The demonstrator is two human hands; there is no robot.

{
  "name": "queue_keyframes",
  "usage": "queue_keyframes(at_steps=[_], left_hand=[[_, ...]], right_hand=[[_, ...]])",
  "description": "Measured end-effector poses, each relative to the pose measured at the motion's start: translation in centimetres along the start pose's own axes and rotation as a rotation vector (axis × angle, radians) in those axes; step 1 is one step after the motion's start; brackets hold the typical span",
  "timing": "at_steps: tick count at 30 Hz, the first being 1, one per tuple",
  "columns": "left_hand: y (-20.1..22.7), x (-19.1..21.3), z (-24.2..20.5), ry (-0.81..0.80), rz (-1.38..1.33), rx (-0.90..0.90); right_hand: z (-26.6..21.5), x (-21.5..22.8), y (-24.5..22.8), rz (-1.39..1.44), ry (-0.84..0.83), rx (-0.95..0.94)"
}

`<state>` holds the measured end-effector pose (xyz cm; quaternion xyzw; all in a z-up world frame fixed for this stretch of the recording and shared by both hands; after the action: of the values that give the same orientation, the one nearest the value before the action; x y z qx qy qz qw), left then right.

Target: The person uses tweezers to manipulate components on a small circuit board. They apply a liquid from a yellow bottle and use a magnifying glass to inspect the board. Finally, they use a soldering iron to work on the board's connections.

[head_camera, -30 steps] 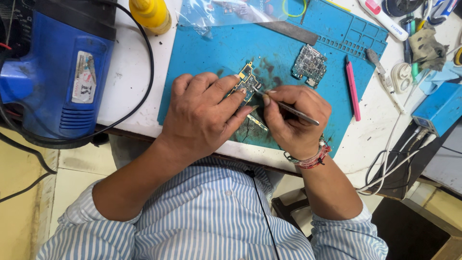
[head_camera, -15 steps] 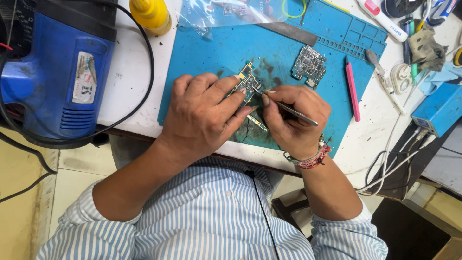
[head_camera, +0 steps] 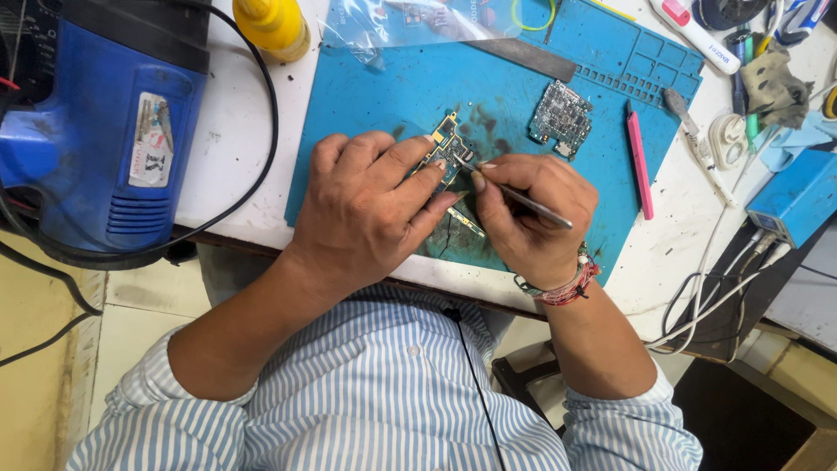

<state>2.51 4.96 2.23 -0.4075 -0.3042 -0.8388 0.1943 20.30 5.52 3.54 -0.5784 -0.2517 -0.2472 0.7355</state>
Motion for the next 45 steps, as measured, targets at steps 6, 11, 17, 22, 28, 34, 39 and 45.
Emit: queue_keyframes(at_steps=[6,11,17,22,28,34,39,45], left_hand=[[0.0,0.0,0.0,-0.001,0.008,-0.003],[0.0,0.0,0.0,0.001,-0.001,-0.003],[0.0,0.0,0.0,0.000,0.000,-0.003],[0.0,0.0,0.0,-0.004,0.001,0.000],[0.0,0.0,0.0,-0.005,0.005,-0.003],[0.0,-0.1,0.0,0.001,0.009,-0.009],[0.0,0.0,0.0,0.004,-0.007,-0.009],[0.0,0.2,0.1,0.026,-0.018,0.000]], right_hand=[[0.0,-0.1,0.1,0.013,-0.010,-0.023],[-0.1,0.0,0.2,0.000,-0.003,-0.029],[-0.1,0.0,0.1,0.010,-0.001,-0.027],[-0.1,0.0,0.0,0.005,-0.005,0.005],[-0.1,0.0,0.0,0.000,-0.013,-0.008],[0.0,0.0,0.0,0.006,-0.009,-0.014],[-0.1,0.0,0.1,0.014,0.001,-0.010],[-0.6,0.4,1.9,0.183,0.056,-0.162]])
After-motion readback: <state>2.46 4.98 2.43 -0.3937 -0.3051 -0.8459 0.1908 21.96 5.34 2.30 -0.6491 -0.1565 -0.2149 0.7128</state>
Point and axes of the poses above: each hand's wrist, its own z-axis towards the middle knuckle, its own x-axis out of the back of the hand, y = z × x, the point moved 6 cm from there along z, towards the middle knuckle, and after that the axes turned 14 degrees about -x, right-handed, at the moved point
